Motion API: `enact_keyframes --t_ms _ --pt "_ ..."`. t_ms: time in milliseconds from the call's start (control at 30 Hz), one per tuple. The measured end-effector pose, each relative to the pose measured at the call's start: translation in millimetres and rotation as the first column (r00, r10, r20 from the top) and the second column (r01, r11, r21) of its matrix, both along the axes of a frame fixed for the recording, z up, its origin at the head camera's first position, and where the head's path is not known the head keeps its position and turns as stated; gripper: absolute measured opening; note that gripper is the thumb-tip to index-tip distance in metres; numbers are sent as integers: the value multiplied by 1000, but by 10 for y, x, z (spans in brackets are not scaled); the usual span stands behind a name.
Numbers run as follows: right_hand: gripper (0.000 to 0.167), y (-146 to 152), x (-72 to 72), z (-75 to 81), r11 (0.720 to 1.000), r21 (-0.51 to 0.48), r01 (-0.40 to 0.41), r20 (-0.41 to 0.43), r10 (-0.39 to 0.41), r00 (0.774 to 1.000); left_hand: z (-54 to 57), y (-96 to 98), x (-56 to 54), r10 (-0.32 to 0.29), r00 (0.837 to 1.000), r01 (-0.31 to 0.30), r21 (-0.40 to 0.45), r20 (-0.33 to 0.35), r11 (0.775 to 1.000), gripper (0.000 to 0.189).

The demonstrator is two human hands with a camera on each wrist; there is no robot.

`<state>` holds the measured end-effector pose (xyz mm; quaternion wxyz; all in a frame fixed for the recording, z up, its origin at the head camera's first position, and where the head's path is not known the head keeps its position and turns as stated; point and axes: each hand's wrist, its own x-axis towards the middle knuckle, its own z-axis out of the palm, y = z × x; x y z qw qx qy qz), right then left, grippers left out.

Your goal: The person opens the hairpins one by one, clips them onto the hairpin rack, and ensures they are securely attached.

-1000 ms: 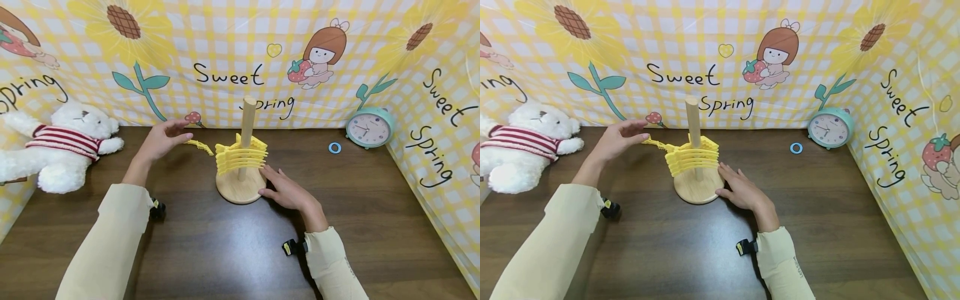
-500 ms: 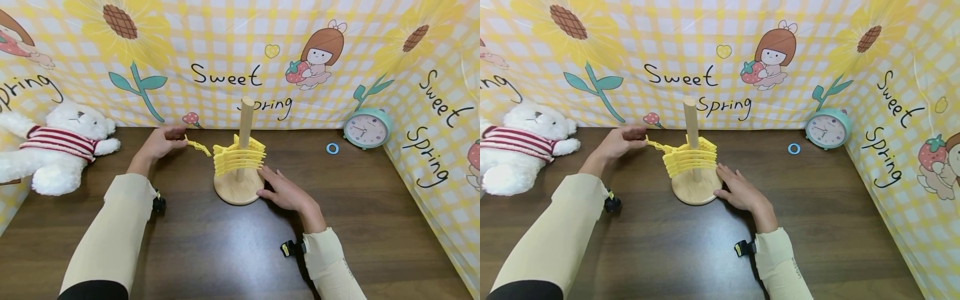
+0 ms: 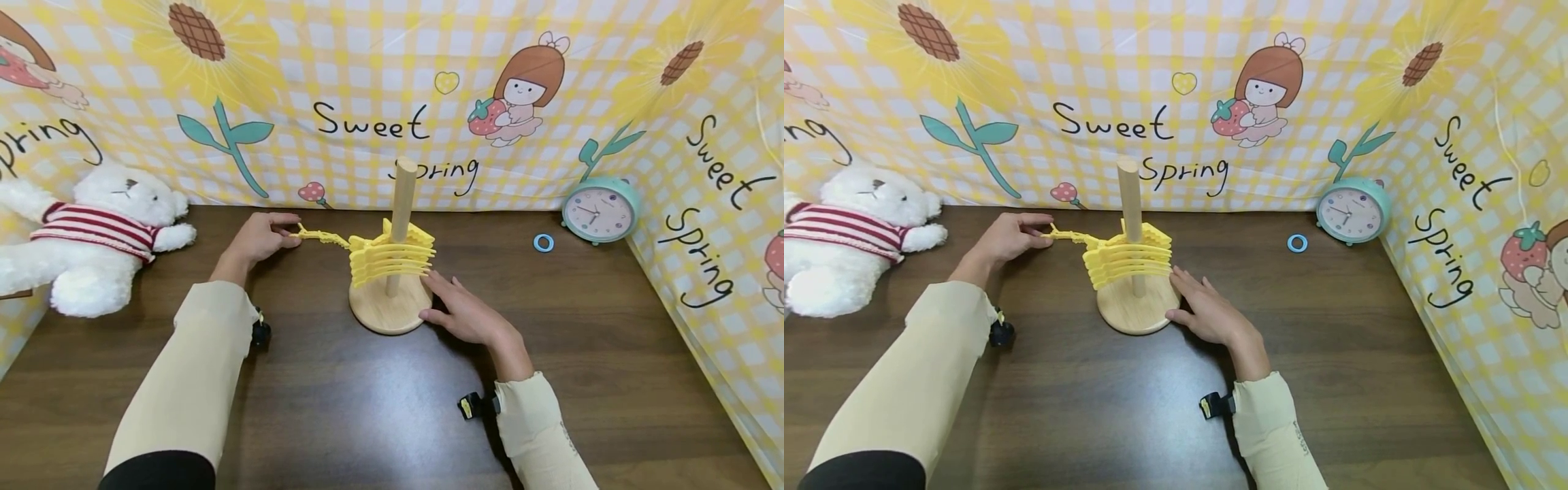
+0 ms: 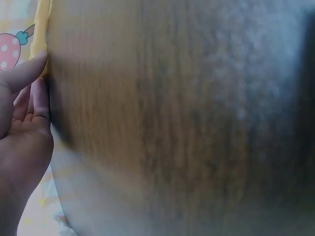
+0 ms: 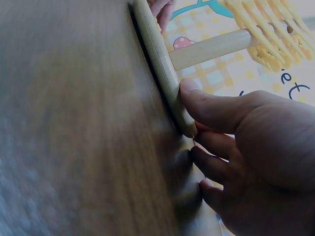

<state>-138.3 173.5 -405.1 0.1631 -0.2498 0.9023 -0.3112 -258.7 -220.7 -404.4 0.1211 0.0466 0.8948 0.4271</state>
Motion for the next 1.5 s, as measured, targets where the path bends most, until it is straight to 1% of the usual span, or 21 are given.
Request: enact_keyframes --t_ms 133,267,467,600,733,833,933,1133,1233,1333,1500 --pt "68 -5 -1 -1 1000 6 3 0 -3 1000 -9 -9 -1 8 1000 -8 -12 -9 1000 51" --pt "68 -9 -7 -7 1000 6 6 5 -6 1000 -8 -18 14 17 1000 -17 -11 -3 1000 50" --pt "68 -11 -11 -15 1000 5 8 11 -8 1000 13 -9 33 10 1000 -10 -14 4 1000 51" --pt "68 -10 -13 -21 1000 8 12 16 -12 1000 17 20 38 22 1000 -22 31 2 999 49" --pt "68 -8 -9 -14 1000 6 17 17 -17 1000 -1 48 36 45 999 -44 66 -13 997 48" --pt "68 -5 1 -2 1000 6 18 20 -18 1000 -2 62 47 53 998 -51 51 -31 997 48" --pt "68 1 7 4 1000 4 18 25 -18 1000 27 80 65 54 996 -51 41 -70 998 46" --pt "68 15 3 12 1000 5 15 17 -15 1000 152 136 140 60 982 -51 52 -177 997 45" --pt "68 12 -6 9 1000 1 9 15 -9 1000 215 159 209 82 973 -68 68 -216 995 45" --pt "68 9 -13 -4 1000 -2 0 5 0 1000 270 179 270 104 961 -85 86 -257 993 46" --pt "69 -1 -11 -10 1000 -4 -15 -18 15 1000 408 243 398 149 935 -106 146 -322 984 44"
